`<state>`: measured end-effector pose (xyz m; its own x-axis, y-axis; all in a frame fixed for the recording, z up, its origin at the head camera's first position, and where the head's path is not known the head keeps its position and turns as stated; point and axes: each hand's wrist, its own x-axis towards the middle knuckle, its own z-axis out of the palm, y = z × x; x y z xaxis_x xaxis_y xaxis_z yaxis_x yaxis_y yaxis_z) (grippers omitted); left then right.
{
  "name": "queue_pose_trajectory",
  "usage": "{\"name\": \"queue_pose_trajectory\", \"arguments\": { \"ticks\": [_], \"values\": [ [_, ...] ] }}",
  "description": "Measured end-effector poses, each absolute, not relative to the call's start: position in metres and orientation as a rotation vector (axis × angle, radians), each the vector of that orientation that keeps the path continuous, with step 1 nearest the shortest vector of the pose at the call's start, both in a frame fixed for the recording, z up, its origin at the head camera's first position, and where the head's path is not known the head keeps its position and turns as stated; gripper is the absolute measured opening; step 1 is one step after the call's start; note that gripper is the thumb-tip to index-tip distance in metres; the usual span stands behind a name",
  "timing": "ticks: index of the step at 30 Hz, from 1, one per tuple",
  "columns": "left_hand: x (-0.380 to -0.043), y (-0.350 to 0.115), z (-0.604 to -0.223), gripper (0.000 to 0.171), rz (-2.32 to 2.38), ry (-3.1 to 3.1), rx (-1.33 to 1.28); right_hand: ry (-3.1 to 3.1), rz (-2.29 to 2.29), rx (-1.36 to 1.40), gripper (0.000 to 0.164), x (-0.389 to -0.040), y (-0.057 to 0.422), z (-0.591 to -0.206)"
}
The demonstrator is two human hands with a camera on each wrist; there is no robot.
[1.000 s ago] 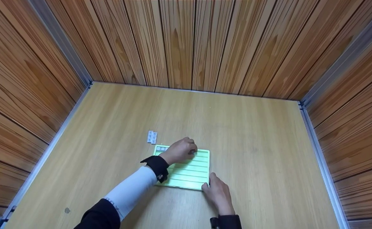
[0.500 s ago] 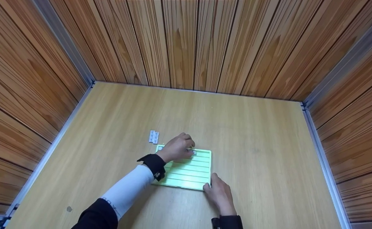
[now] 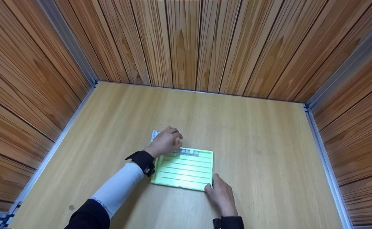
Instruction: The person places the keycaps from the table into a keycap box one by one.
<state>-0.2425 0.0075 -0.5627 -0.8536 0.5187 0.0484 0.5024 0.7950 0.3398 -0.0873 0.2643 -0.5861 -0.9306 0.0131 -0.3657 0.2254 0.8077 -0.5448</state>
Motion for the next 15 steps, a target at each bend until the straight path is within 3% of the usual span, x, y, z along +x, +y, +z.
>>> {"name": "queue_pose_trajectory", "arguments": {
  "ticks": [15],
  "values": [
    [-0.246, -0.067, -0.577, 0.024, 0.676, 3.033, 0.641, 2.639, -0.858, 0.205, 0.015, -0.089, 0.264, -0.587]
  ]
}}
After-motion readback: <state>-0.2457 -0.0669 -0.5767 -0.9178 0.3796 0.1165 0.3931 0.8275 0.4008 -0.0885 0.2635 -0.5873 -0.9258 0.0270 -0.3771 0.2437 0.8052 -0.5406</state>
